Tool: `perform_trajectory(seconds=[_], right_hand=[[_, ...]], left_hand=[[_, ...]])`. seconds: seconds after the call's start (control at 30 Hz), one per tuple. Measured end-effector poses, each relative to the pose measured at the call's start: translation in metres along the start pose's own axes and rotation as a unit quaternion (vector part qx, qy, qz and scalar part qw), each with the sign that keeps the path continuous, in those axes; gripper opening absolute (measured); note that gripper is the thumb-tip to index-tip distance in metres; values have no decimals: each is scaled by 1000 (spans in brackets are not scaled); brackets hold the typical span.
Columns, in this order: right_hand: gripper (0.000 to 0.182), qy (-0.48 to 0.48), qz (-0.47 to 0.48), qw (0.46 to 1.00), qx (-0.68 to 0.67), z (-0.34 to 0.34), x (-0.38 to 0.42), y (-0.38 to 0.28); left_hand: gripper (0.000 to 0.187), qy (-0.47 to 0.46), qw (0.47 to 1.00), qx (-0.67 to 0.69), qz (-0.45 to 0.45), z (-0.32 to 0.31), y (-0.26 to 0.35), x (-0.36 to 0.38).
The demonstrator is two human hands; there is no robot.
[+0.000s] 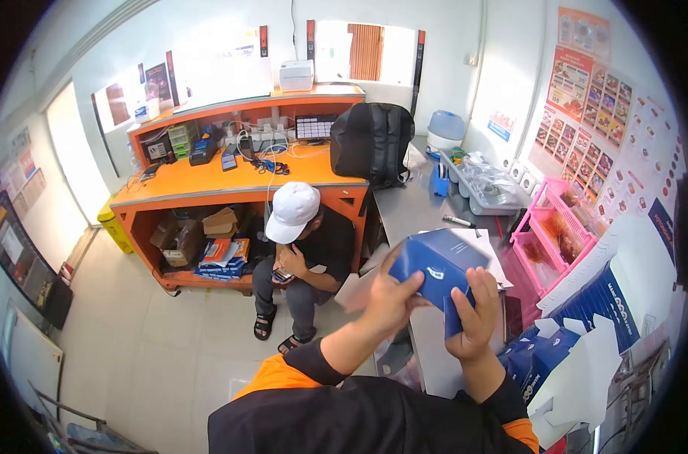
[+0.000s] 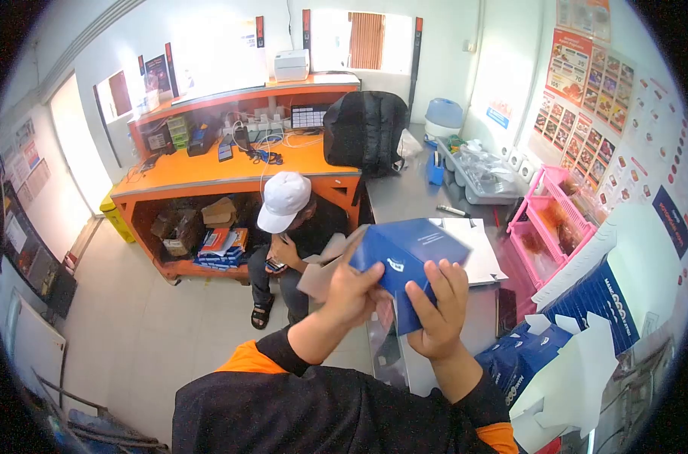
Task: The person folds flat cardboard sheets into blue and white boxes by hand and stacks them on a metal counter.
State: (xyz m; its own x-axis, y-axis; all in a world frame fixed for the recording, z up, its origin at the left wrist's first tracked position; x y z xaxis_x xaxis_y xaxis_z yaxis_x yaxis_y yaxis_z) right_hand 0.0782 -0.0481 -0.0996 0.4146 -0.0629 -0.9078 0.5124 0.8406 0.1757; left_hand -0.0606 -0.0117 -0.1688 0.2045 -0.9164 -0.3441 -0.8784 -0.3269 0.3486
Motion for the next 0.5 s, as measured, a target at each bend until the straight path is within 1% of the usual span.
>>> perform_trajectory(seconds=[0.03, 0.07, 0.13, 0.17, 0.23, 0.33, 0.37, 0.43, 0.47, 0.5], right_hand=[[35, 3, -21, 1000, -11, -4, 5, 4], [36, 6, -40, 999, -21, -8, 10, 9], [43, -30, -48, 998, -8, -15, 18, 7], [46, -44, -47, 998, -2, -17, 19, 3], [54, -66, -57, 996, -12, -20, 21, 3], [46, -94, -45, 994, -45, -14, 16, 2], [44, -86, -50, 994, -49, -13, 17, 3], [41, -70, -58, 994, -57, -15, 22, 7], [42, -59, -87, 993, -50, -18, 25, 13], [44, -48, -117, 991, -44, -23, 28, 19]], left_hand=[[49, -2, 998, 58, 22, -6, -7, 5], [48, -9, 996, 80, 40, -5, -10, 6], [46, -23, 989, 123, 77, -2, -16, 6], [37, -57, 993, 100, 35, -9, -13, 8], [33, -56, 998, 33, 21, -3, -16, 4], [28, -56, 996, -65, -4, 4, -17, -4], [30, -32, 999, 20, 23, -3, -20, -1], [31, -17, 997, 24, 77, 2, -36, 0], [31, -8, 994, 27, 104, 5, -44, 2], [35, -33, 992, 15, 119, 4, -51, 7]])
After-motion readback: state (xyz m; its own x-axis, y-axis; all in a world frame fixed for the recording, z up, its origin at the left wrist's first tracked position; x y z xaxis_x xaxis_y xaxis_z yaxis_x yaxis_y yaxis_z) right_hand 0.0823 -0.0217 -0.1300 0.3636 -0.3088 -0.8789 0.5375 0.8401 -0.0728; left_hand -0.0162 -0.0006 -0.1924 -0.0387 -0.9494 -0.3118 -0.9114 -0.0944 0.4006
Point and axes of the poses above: each hand's wrist, its own x-axis away from the middle knuckle, its own z-axis out of the back of the hand, y = z × x, the point moved 7 cm from there along -x, towards the middle knuckle, and after that the axes turned 15 degrees about x, right-handed, at the moved point
